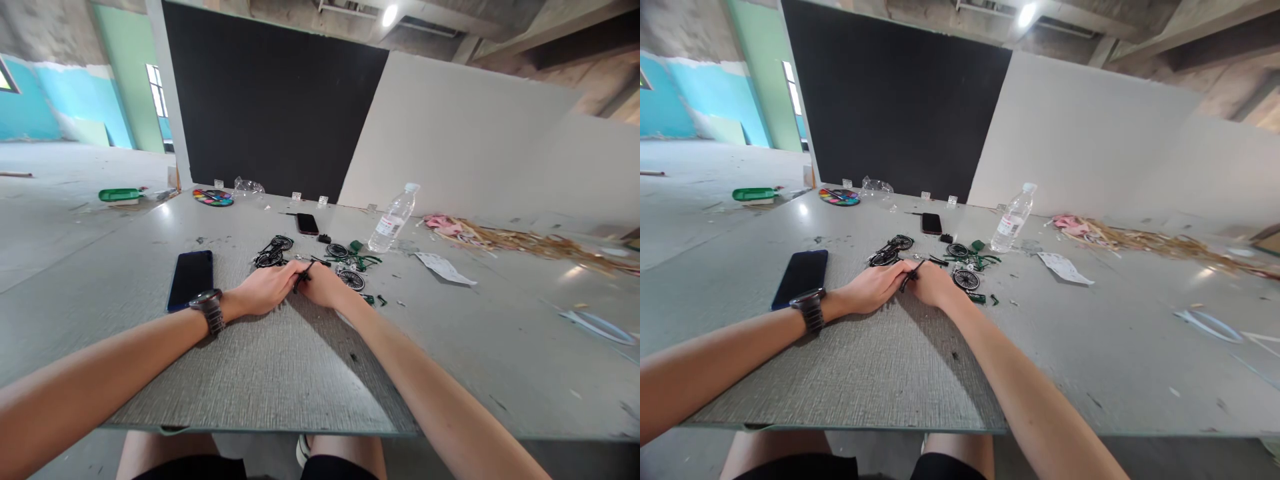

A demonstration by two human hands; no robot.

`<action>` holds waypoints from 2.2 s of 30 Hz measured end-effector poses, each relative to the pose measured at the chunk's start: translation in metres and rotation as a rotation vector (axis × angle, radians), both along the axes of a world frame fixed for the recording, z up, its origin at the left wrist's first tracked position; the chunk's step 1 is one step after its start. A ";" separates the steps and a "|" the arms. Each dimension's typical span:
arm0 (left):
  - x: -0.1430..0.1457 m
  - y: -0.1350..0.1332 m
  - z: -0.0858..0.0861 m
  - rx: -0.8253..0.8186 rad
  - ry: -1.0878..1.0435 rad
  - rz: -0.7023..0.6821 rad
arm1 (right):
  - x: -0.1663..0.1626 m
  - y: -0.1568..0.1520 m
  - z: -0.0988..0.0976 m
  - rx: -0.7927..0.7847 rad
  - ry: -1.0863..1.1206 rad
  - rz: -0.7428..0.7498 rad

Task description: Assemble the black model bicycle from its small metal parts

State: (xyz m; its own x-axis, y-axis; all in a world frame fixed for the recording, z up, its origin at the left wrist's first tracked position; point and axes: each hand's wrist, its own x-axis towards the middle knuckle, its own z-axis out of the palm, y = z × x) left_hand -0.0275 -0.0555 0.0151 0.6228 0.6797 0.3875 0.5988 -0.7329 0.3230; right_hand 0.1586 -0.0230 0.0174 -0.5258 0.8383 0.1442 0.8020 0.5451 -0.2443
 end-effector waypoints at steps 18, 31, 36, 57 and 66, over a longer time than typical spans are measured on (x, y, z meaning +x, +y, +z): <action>0.001 0.000 0.001 -0.016 0.062 0.032 | 0.000 -0.001 0.001 -0.022 -0.007 -0.019; 0.002 -0.004 0.007 -0.014 0.103 0.045 | -0.002 -0.009 0.011 -0.080 0.019 -0.030; 0.002 -0.004 0.006 -0.017 0.122 0.061 | -0.003 -0.010 0.013 -0.090 0.013 -0.038; 0.002 -0.002 0.004 0.015 0.159 0.037 | -0.005 -0.007 0.015 -0.076 0.007 0.054; 0.001 -0.001 -0.001 0.030 0.197 0.022 | -0.003 -0.011 0.019 -0.086 0.017 0.106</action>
